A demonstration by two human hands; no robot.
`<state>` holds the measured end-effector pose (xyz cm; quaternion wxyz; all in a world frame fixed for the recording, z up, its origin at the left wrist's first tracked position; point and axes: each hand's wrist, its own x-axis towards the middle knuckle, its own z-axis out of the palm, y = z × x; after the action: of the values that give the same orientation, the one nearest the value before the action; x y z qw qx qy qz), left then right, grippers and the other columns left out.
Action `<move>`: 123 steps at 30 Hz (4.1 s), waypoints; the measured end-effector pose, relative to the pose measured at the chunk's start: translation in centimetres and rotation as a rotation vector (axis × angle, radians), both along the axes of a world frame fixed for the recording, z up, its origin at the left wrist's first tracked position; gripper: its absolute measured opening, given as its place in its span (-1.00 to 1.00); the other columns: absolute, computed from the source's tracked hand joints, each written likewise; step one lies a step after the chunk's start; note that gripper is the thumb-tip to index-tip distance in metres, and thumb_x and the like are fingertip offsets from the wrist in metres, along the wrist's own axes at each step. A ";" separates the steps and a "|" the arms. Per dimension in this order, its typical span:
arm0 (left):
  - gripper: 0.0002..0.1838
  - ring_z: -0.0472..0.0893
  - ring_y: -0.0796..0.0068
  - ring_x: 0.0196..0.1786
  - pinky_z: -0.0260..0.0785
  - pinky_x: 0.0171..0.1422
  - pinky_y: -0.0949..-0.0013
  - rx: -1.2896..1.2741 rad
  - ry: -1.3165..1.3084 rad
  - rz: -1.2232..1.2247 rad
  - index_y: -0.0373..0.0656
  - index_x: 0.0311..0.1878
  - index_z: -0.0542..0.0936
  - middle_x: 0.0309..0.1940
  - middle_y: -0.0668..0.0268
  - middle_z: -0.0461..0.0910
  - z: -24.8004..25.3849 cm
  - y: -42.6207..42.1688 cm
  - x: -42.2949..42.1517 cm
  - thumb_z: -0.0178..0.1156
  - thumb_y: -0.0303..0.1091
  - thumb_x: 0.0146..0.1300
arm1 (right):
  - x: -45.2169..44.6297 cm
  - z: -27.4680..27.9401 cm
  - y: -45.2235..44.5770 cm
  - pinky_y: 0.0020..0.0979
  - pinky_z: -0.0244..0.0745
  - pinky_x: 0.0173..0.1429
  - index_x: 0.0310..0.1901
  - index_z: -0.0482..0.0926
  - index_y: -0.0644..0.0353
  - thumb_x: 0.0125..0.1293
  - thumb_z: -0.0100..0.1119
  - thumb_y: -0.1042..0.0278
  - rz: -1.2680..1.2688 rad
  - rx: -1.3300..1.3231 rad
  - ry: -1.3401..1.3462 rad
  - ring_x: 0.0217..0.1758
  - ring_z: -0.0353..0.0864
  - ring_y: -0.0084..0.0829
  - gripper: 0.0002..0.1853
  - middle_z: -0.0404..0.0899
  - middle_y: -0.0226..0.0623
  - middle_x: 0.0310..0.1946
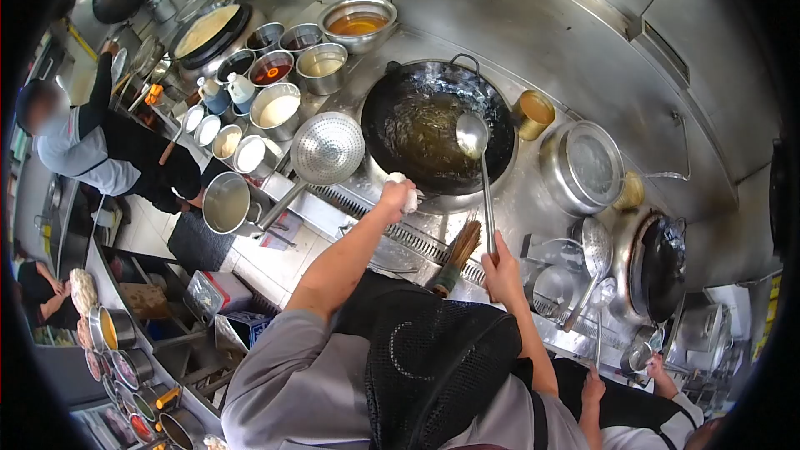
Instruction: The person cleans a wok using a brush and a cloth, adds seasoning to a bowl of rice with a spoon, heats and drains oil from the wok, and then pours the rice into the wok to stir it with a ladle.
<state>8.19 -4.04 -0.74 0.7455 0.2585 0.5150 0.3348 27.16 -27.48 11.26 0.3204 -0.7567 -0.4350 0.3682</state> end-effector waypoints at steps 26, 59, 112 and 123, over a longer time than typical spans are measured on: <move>-0.63 0.55 0.33 -0.33 0.45 -0.34 0.17 -0.022 0.002 0.040 -0.30 0.08 0.37 -0.24 0.18 0.52 -0.6 -0.2 0.3 0.17 -0.33 0.31 | -1.2 4.3 -0.4 -0.48 0.30 -0.65 0.51 0.05 0.23 0.40 0.07 0.40 -0.160 -0.149 0.719 -0.63 0.44 -0.56 -0.30 0.48 -0.33 -0.54; -0.57 0.54 0.39 -0.37 0.47 -0.43 0.18 0.068 0.031 0.064 -0.16 0.12 0.31 -0.28 0.26 0.48 -0.8 -0.6 0.3 0.15 -0.09 0.39 | -1.3 -4.0 7.4 -0.50 0.32 -0.65 0.52 0.05 0.01 0.46 0.07 0.37 -0.231 0.063 1.006 -0.65 0.39 -0.54 -0.33 0.47 -0.29 -0.48; -0.59 0.59 0.27 -0.30 0.57 -0.30 0.10 -0.029 0.052 -0.065 -0.31 0.07 0.37 -0.23 0.18 0.51 -1.1 0.2 -0.4 0.21 -0.26 0.29 | -2.4 -1.6 12.3 -0.38 0.48 -0.51 0.46 0.13 0.08 0.40 0.08 0.38 -0.029 -0.035 0.661 -0.52 0.52 -0.43 -0.37 0.51 -0.27 -0.41; -0.78 0.61 0.28 -0.20 0.60 -0.20 0.14 -0.331 -0.310 -0.197 -0.17 -0.06 0.45 -0.21 0.24 0.52 1.1 2.0 -2.0 0.22 -0.33 0.32 | 1.9 2.8 -3.1 -0.06 0.50 -0.16 0.49 0.14 0.02 0.28 0.14 0.50 0.173 0.063 -0.542 -0.27 0.62 0.08 -0.26 0.60 0.09 -0.21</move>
<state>6.14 -2.08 0.34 0.8769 0.1273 0.4148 0.2070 29.10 -30.63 14.03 0.1833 -0.7771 -0.5792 0.1648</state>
